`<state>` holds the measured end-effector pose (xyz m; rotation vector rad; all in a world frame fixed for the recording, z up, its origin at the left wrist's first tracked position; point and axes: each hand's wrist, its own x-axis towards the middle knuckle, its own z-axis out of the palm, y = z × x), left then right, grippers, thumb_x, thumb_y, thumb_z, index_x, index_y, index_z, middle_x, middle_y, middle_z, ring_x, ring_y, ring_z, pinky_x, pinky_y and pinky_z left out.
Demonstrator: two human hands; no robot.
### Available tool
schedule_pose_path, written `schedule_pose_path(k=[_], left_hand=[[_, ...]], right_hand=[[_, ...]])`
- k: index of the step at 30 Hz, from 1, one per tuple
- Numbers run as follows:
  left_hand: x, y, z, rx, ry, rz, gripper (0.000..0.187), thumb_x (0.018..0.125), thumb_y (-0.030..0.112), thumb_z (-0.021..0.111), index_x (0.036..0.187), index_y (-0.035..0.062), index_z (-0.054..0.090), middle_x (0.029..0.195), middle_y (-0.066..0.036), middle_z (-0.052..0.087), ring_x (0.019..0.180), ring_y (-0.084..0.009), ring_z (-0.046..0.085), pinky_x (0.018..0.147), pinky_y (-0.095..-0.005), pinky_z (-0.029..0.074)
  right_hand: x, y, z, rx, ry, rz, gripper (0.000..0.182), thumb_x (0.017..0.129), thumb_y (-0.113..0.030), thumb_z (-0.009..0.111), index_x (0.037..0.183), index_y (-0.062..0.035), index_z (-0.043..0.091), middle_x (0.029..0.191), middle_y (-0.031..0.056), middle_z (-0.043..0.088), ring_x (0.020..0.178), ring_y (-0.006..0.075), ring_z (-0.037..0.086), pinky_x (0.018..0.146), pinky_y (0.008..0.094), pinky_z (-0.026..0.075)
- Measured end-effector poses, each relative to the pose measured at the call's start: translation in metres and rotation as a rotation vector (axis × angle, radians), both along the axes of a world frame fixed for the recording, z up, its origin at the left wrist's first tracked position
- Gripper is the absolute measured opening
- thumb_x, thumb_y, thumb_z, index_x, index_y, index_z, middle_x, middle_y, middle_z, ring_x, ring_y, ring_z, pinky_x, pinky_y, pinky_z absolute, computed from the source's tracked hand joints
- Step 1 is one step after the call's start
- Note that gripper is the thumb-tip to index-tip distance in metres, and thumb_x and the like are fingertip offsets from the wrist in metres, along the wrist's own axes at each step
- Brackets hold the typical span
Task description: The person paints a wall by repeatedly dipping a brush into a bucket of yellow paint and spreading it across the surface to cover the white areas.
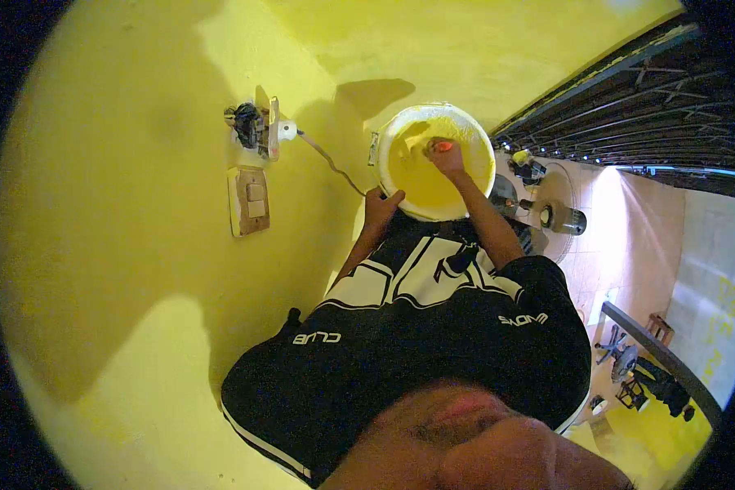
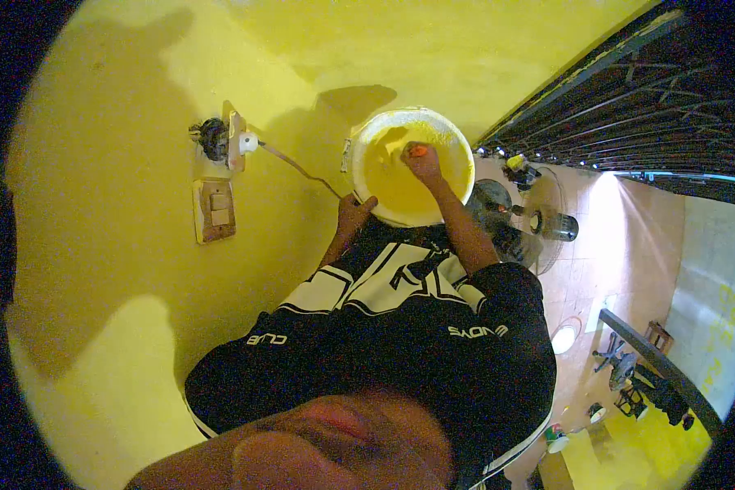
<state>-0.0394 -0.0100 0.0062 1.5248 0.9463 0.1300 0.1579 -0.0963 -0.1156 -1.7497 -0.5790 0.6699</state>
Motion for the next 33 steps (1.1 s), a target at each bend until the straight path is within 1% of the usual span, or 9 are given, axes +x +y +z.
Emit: schedule_pose_path(k=[7,9,11,14,20,26,30,32,33], left_hand=[[-0.003,0.004,-0.033,-0.067,-0.052,0.019,0.027,0.069,0.016,0.066,0.088,-0.0045,0.063,0.079,-0.014,0.065,0.071,-0.0203,0.062,0.068,-0.0315,0.048],[-0.003,0.004,-0.029,-0.008,0.023,0.019,0.028,0.069,0.016,0.067,0.088,-0.0047,0.062,0.079,-0.014,0.065,0.070,-0.0203,0.062,0.067,-0.0317,0.048],[-0.003,0.005,-0.030,-0.005,-0.008,0.012,0.029,0.069,0.017,0.067,0.088,-0.0048,0.062,0.078,-0.014,0.065,0.069,-0.0202,0.062,0.066,-0.0317,0.048],[-0.001,0.006,-0.032,-0.054,0.007,0.006,0.028,0.070,0.015,0.066,0.089,-0.0038,0.062,0.081,-0.014,0.065,0.072,-0.0209,0.062,0.068,-0.0327,0.048],[-0.001,0.008,-0.027,-0.040,0.002,-0.036,0.025,0.071,0.013,0.064,0.090,-0.0032,0.062,0.084,-0.015,0.065,0.075,-0.0213,0.062,0.071,-0.0337,0.048],[-0.004,0.006,-0.036,-0.072,-0.050,0.010,0.024,0.072,0.013,0.063,0.090,-0.0029,0.063,0.085,-0.013,0.065,0.074,-0.0206,0.062,0.070,-0.0331,0.048],[-0.004,0.007,-0.043,-0.087,-0.023,-0.003,0.024,0.073,0.013,0.063,0.090,-0.0032,0.062,0.086,-0.013,0.065,0.075,-0.0206,0.062,0.070,-0.0329,0.048],[-0.004,0.007,-0.041,-0.106,-0.044,0.006,0.025,0.072,0.015,0.064,0.090,-0.0031,0.062,0.084,-0.013,0.065,0.074,-0.0205,0.061,0.069,-0.0330,0.048],[-0.003,0.006,-0.040,-0.125,-0.067,0.017,0.026,0.072,0.016,0.065,0.089,-0.0030,0.062,0.083,-0.013,0.065,0.073,-0.0203,0.061,0.068,-0.0331,0.048]], right_hand=[[0.016,-0.020,0.077,0.292,0.597,-0.306,0.023,0.070,-0.002,0.068,0.063,-0.0123,0.048,0.062,-0.0003,0.052,0.051,0.0121,0.055,0.051,0.0272,0.051],[0.022,-0.028,0.066,0.181,0.649,-0.333,0.017,0.072,-0.004,0.066,0.070,-0.0101,0.050,0.061,0.0012,0.053,0.053,0.0150,0.057,0.053,0.0275,0.052],[0.025,-0.036,0.063,0.378,0.842,-0.279,0.013,0.075,-0.007,0.063,0.083,-0.0025,0.054,0.069,0.0069,0.058,0.058,0.0188,0.060,0.058,0.0301,0.055],[0.027,-0.045,0.059,0.555,1.113,-0.277,0.016,0.078,-0.008,0.060,0.091,0.0003,0.054,0.075,0.0107,0.061,0.063,0.0210,0.062,0.061,0.0306,0.055],[0.034,-0.048,0.057,0.863,1.349,-0.315,0.015,0.081,-0.006,0.057,0.094,0.0013,0.054,0.085,0.0132,0.062,0.074,0.0222,0.062,0.066,0.0266,0.055],[0.029,-0.049,0.077,0.917,1.461,-0.275,0.012,0.081,-0.005,0.056,0.092,0.0012,0.055,0.085,0.0134,0.062,0.076,0.0223,0.062,0.066,0.0263,0.056],[0.034,-0.051,0.052,0.888,1.397,-0.284,0.010,0.081,-0.005,0.057,0.088,0.0011,0.054,0.081,0.0113,0.062,0.078,0.0196,0.061,0.066,0.0262,0.055],[0.030,-0.049,0.045,0.565,0.948,-0.238,0.007,0.080,-0.005,0.059,0.082,0.0000,0.053,0.077,0.0087,0.061,0.074,0.0189,0.061,0.066,0.0296,0.055],[0.025,-0.047,0.041,0.565,0.949,-0.242,0.007,0.080,-0.005,0.059,0.082,0.0000,0.053,0.077,0.0087,0.061,0.074,0.0189,0.061,0.066,0.0296,0.055]])
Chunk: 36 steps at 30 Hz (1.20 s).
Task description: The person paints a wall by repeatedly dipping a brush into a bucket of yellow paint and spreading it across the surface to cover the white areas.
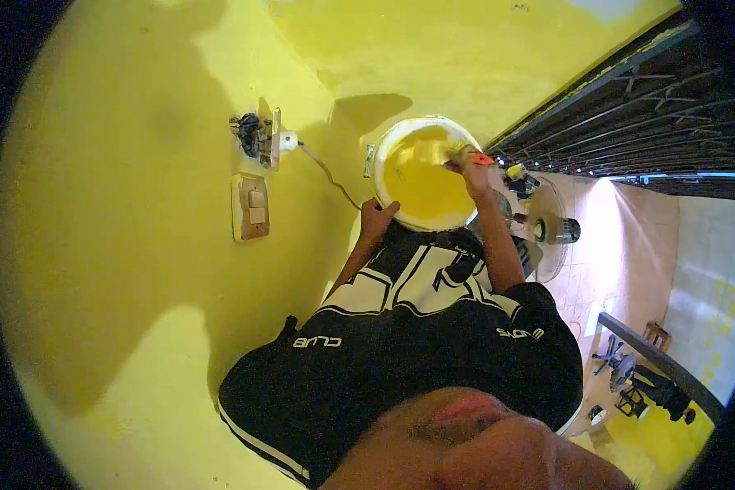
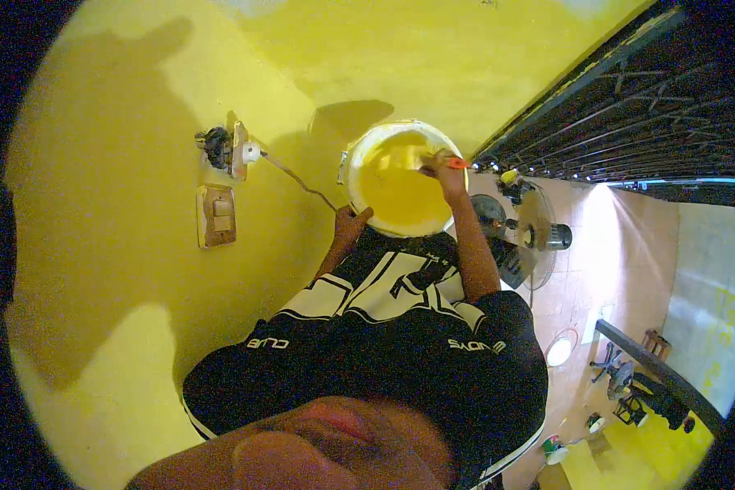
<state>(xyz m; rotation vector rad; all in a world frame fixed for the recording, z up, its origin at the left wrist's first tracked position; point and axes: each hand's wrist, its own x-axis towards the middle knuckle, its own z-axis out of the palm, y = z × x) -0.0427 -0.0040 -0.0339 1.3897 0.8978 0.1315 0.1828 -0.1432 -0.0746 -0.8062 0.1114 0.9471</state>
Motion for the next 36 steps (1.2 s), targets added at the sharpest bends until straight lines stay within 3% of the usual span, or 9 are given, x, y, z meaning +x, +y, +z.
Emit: schedule_pose_path(k=[2,4,6,13,18,27,31,34,36], left_hand=[[0.005,-0.001,0.036,0.070,0.067,-0.018,0.026,0.070,0.016,0.065,0.088,-0.0043,0.062,0.080,-0.013,0.064,0.071,-0.0195,0.061,0.067,-0.0318,0.047],[0.009,-0.003,0.059,0.138,0.133,-0.033,0.027,0.069,0.015,0.065,0.086,-0.0057,0.062,0.078,-0.013,0.064,0.070,-0.0187,0.061,0.066,-0.0305,0.047],[0.007,-0.004,0.065,0.153,0.085,-0.047,0.027,0.069,0.016,0.064,0.084,-0.0063,0.062,0.077,-0.013,0.064,0.068,-0.0184,0.060,0.065,-0.0303,0.047],[-0.003,-0.001,0.002,0.050,0.007,0.019,0.027,0.069,0.016,0.064,0.086,-0.0058,0.063,0.079,-0.014,0.065,0.070,-0.0190,0.061,0.066,-0.0308,0.047],[0.001,0.000,0.009,0.015,0.012,0.018,0.023,0.073,0.014,0.065,0.089,-0.0030,0.062,0.084,-0.013,0.064,0.073,-0.0205,0.061,0.070,-0.0316,0.047],[0.003,0.001,0.017,0.047,0.087,-0.004,0.025,0.072,0.017,0.066,0.087,-0.0036,0.063,0.082,-0.013,0.065,0.073,-0.0196,0.061,0.068,-0.0321,0.047],[0.001,0.001,0.006,0.093,0.002,-0.011,0.027,0.070,0.015,0.066,0.088,-0.0048,0.062,0.080,-0.013,0.064,0.070,-0.0207,0.062,0.066,-0.0321,0.048],[0.001,0.001,0.004,0.137,0.007,-0.041,0.027,0.071,0.015,0.065,0.090,-0.0048,0.062,0.081,-0.013,0.064,0.070,-0.0207,0.061,0.066,-0.0313,0.047],[0.001,0.000,0.014,0.049,0.041,0.031,0.027,0.070,0.015,0.065,0.088,-0.0050,0.061,0.080,-0.014,0.063,0.069,-0.0213,0.060,0.064,-0.0317,0.046]], right_hand=[[-0.011,0.006,-0.016,-0.340,-1.088,0.032,0.010,0.078,-0.008,0.061,0.075,-0.0022,0.053,0.073,0.0046,0.059,0.066,0.0213,0.061,0.065,0.0350,0.054],[-0.020,0.011,-0.007,-0.353,-1.062,0.063,0.013,0.078,-0.013,0.061,0.072,-0.0037,0.054,0.067,0.0077,0.059,0.060,0.0289,0.061,0.062,0.0382,0.052],[-0.022,0.013,0.004,-0.601,-1.610,0.225,0.011,0.079,-0.017,0.058,0.074,-0.0068,0.056,0.066,0.0141,0.059,0.062,0.0338,0.059,0.059,0.0396,0.050],[-0.030,0.011,0.013,-0.804,-1.621,0.450,0.006,0.077,-0.016,0.053,0.081,-0.0139,0.057,0.077,0.0170,0.061,0.064,0.0352,0.058,0.058,0.0425,0.047],[-0.028,0.009,0.007,-0.833,-1.778,0.207,0.010,0.071,-0.011,0.055,0.080,-0.0140,0.056,0.095,0.0163,0.059,0.065,0.0339,0.059,0.059,0.0419,0.048],[-0.021,0.001,0.026,-0.888,-1.508,0.200,0.018,0.065,-0.005,0.060,0.081,-0.0132,0.057,0.076,0.0118,0.062,0.066,0.0338,0.059,0.060,0.0405,0.048],[-0.020,-0.002,0.026,-0.798,-1.609,0.126,0.015,0.068,-0.005,0.062,0.081,-0.0093,0.058,0.078,0.0135,0.063,0.068,0.0293,0.062,0.062,0.0390,0.049],[-0.018,-0.005,0.031,-0.576,-1.438,-0.136,0.009,0.072,-0.003,0.064,0.079,-0.0042,0.058,0.078,0.0129,0.064,0.073,0.0239,0.063,0.064,0.0357,0.051],[-0.019,-0.008,0.051,-0.260,-0.882,-0.357,0.009,0.076,-0.002,0.064,0.073,-0.0018,0.055,0.081,0.0116,0.063,0.075,0.0206,0.062,0.065,0.0322,0.052]])
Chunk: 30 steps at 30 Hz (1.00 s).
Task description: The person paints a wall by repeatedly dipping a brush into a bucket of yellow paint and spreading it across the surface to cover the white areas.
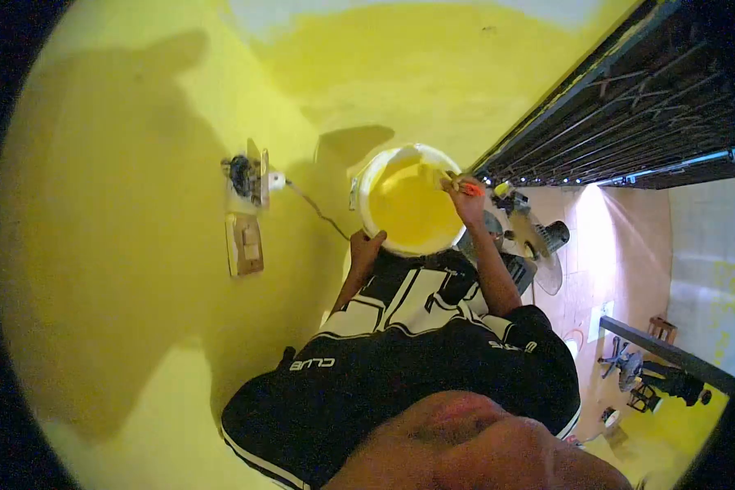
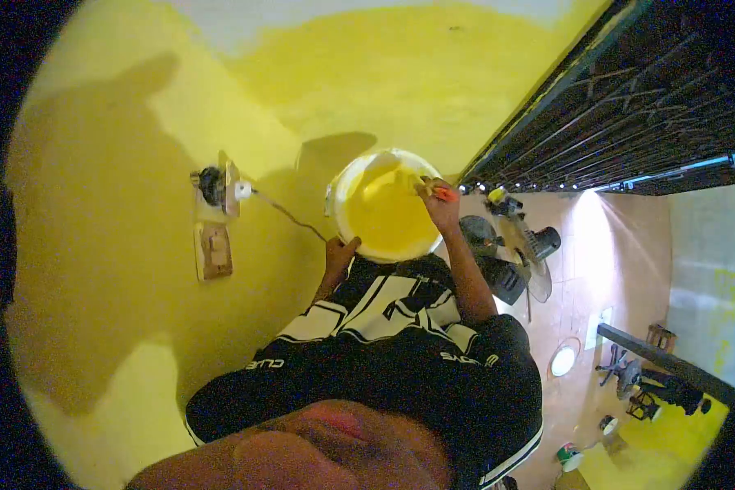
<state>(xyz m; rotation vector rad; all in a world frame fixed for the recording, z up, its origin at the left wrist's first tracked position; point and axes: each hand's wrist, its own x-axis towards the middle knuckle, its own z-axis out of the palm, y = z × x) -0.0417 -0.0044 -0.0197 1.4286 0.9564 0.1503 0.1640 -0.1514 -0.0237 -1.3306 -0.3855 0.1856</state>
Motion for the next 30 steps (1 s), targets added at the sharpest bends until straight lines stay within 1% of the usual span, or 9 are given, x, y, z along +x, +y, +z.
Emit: schedule_pose_path(k=[3,6,14,16,20,24,26,28,30], left_hand=[[-0.011,0.012,-0.077,0.111,0.104,0.009,0.028,0.069,0.016,0.066,0.086,-0.0052,0.061,0.077,-0.014,0.062,0.067,-0.0202,0.059,0.062,-0.0328,0.046],[0.001,0.001,-0.001,-0.042,0.010,0.043,0.021,0.072,0.012,0.065,0.084,-0.0047,0.061,0.077,-0.013,0.063,0.067,-0.0215,0.060,0.061,-0.0366,0.049],[-0.002,0.006,-0.013,-0.047,0.024,-0.061,0.031,0.074,0.014,0.065,0.096,-0.0065,0.058,0.092,-0.017,0.061,0.079,-0.0251,0.060,0.069,-0.0352,0.049],[-0.004,0.003,-0.016,-0.104,-0.074,-0.025,0.029,0.074,0.012,0.065,0.097,-0.0053,0.058,0.092,-0.017,0.062,0.080,-0.0250,0.060,0.071,-0.0369,0.049],[-0.002,-0.001,-0.005,-0.111,-0.120,0.048,0.032,0.069,0.016,0.064,0.091,-0.0065,0.060,0.084,-0.015,0.064,0.073,-0.0208,0.061,0.067,-0.0327,0.047],[-0.007,0.001,-0.026,-0.007,-0.073,0.011,0.030,0.070,0.015,0.064,0.093,-0.0050,0.061,0.084,-0.014,0.064,0.074,-0.0210,0.061,0.068,-0.0332,0.047],[-0.007,0.001,-0.029,0.027,-0.079,0.017,0.030,0.071,0.015,0.065,0.093,-0.0046,0.061,0.084,-0.014,0.064,0.073,-0.0208,0.061,0.068,-0.0332,0.047],[-0.006,0.000,-0.003,-0.030,0.002,-0.048,0.029,0.075,0.013,0.065,0.097,-0.0037,0.060,0.094,-0.015,0.063,0.083,-0.0243,0.060,0.074,-0.0373,0.047],[-0.006,-0.005,0.020,-0.025,-0.018,-0.021,0.028,0.074,0.015,0.065,0.095,-0.0034,0.061,0.088,-0.015,0.063,0.077,-0.0220,0.060,0.070,-0.0351,0.047]], right_hand=[[0.017,-0.010,0.038,0.150,0.186,-0.058,0.022,0.075,-0.001,0.065,0.065,-0.0055,0.046,0.070,0.0036,0.056,0.074,0.0160,0.058,0.063,0.0294,0.052],[0.040,-0.012,0.066,0.252,0.291,-0.180,0.027,0.072,0.003,0.066,0.067,-0.0089,0.042,0.071,0.0049,0.054,0.067,0.0173,0.058,0.065,0.0344,0.054],[0.075,0.035,0.183,0.309,-0.374,-0.536,0.030,0.076,0.006,0.063,0.062,-0.0060,0.039,0.074,0.0071,0.055,0.098,0.0270,0.057,0.072,0.0337,0.051],[0.076,0.053,0.199,0.096,-0.675,-0.695,0.026,0.076,0.005,0.064,0.063,-0.0043,0.043,0.066,0.0043,0.052,0.098,0.0286,0.057,0.070,0.0322,0.050],[0.069,0.093,0.235,0.227,-0.894,-0.601,0.024,0.074,0.003,0.067,0.060,-0.0020,0.047,0.055,0.0066,0.047,0.093,0.0280,0.060,0.069,0.0325,0.050],[0.059,0.135,0.221,0.138,-0.950,-0.470,0.020,0.072,0.006,0.066,0.061,-0.0012,0.051,0.078,0.0157,0.064,0.083,0.0228,0.063,0.064,0.0287,0.051],[0.043,0.157,0.217,-0.256,-0.679,-0.268,0.018,0.073,0.009,0.063,0.063,-0.0007,0.051,0.077,0.0147,0.063,0.088,0.0270,0.062,0.074,0.0331,0.052],[0.035,0.190,0.202,0.315,-0.868,-0.173,0.020,0.072,0.009,0.063,0.063,-0.0014,0.048,0.079,0.0184,0.063,0.090,0.0273,0.062,0.075,0.0333,0.052],[0.026,0.218,0.205,0.315,-0.952,-0.167,0.017,0.071,0.006,0.064,0.067,-0.0041,0.050,0.082,0.0181,0.063,0.074,0.0252,0.062,0.064,0.0310,0.051]])
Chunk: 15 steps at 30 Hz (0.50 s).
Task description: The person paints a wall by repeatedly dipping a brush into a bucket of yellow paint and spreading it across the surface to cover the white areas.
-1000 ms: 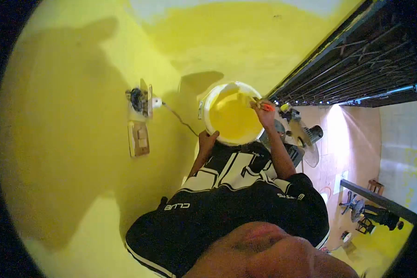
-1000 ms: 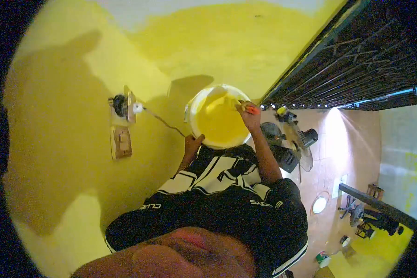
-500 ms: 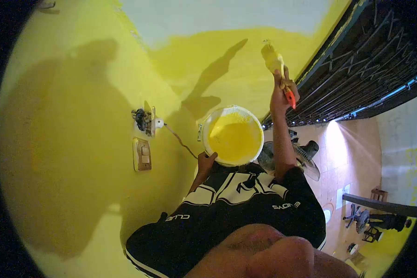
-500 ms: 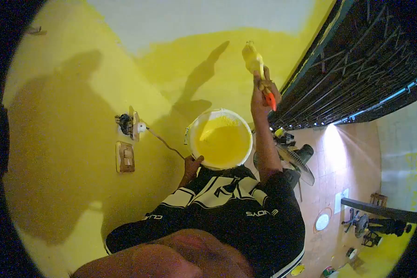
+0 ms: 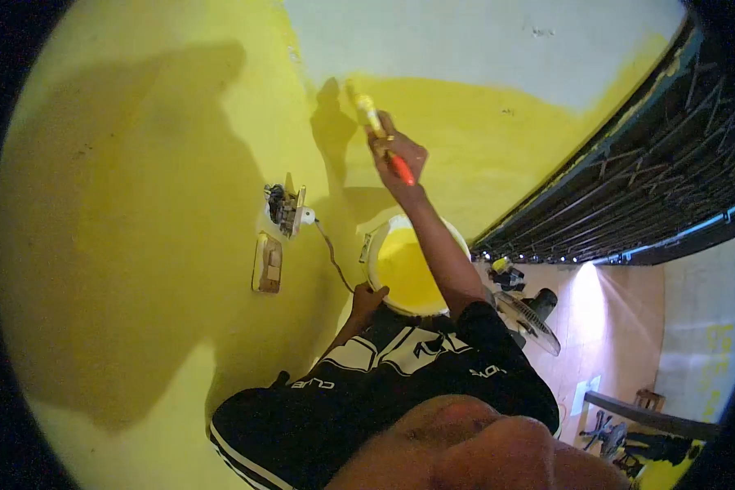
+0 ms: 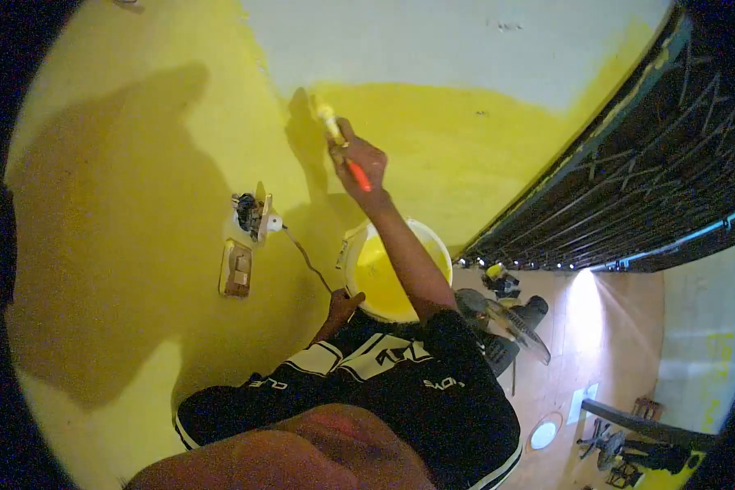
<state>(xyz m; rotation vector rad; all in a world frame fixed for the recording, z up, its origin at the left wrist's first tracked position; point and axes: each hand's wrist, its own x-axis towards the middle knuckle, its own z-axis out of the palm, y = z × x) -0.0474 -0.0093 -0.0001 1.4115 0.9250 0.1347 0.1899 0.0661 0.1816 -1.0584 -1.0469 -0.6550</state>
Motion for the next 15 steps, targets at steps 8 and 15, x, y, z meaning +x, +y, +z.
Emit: schedule_pose_path(k=[8,15], left_hand=[[0.001,0.003,-0.025,0.156,0.228,-0.094,0.031,0.071,0.019,0.066,0.092,-0.0029,0.062,0.084,-0.014,0.064,0.074,-0.0202,0.061,0.067,-0.0325,0.047],[0.000,-0.001,-0.015,0.065,0.080,-0.040,0.033,0.070,0.020,0.066,0.092,-0.0038,0.061,0.087,-0.015,0.064,0.076,-0.0210,0.062,0.069,-0.0327,0.048]], right_hand=[[-0.027,0.054,0.025,-0.113,0.001,0.077,0.014,0.068,0.005,0.063,0.072,-0.0039,0.053,0.087,0.0187,0.062,0.057,0.0240,0.061,0.055,0.0274,0.049],[0.002,0.051,0.002,-0.006,0.064,0.074,0.012,0.071,0.010,0.060,0.070,-0.0001,0.055,0.063,0.0116,0.055,0.081,0.0244,0.064,0.079,0.0367,0.049]])
